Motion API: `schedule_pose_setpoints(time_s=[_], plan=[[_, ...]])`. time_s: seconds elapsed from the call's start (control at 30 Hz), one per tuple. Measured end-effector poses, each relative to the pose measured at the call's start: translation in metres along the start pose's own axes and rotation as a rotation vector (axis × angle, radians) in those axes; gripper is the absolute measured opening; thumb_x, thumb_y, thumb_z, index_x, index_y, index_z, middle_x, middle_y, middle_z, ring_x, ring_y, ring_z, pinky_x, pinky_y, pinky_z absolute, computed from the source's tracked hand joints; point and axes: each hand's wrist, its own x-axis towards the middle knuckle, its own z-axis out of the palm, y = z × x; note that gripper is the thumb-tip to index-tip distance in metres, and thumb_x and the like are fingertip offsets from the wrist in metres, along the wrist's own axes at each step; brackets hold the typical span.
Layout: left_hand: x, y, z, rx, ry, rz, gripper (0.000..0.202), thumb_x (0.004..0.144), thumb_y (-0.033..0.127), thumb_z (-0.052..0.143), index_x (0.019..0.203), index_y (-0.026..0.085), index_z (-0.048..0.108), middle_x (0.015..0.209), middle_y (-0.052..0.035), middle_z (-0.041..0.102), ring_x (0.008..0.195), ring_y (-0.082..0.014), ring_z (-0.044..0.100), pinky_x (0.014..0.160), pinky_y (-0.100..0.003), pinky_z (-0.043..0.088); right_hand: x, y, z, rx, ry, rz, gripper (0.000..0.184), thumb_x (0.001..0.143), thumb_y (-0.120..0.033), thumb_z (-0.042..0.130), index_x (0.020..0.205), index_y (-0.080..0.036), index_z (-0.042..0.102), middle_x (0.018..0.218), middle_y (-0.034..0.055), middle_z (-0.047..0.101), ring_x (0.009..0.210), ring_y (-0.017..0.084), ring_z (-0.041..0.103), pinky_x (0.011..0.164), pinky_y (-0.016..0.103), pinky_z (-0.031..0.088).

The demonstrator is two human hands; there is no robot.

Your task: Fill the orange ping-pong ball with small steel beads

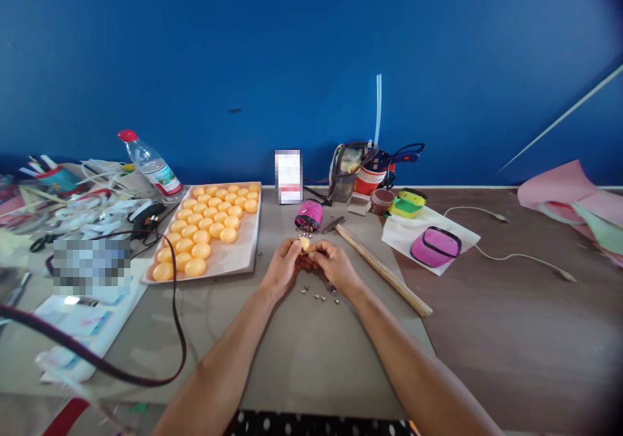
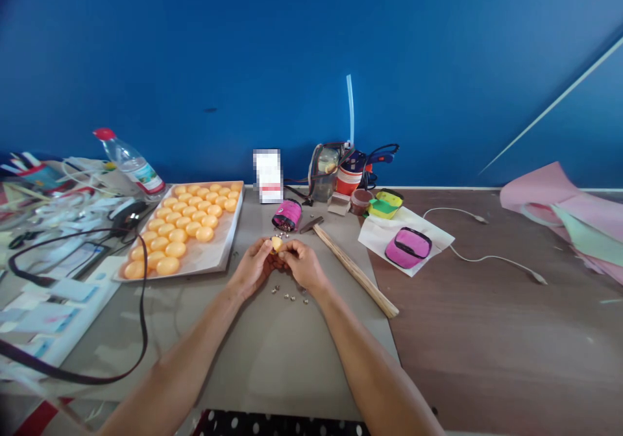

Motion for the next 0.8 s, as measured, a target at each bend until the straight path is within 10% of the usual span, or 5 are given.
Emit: schedule_pose_setpoints(time_s=[0.8], plan=[[-0.0006, -0.0029, 0.0004, 0.010, 0.012, 0.016, 0.035, 0.072, 0.045, 0.066, 0.085, 0.016, 0.054, 0.063, 0.0009, 0.063, 0.052, -0.0127, 0.059, 0.053, -0.024, 0.043, -0.0003, -0.0011, 0.0009, 0.021, -0.001, 0.030, 0.015, 0.064, -0.031, 0.062, 0.068, -0.017, 0.057, 0.056, -0.0051, 0.054, 0.053, 0.009, 0.047, 0.055, 0.024, 0.041]])
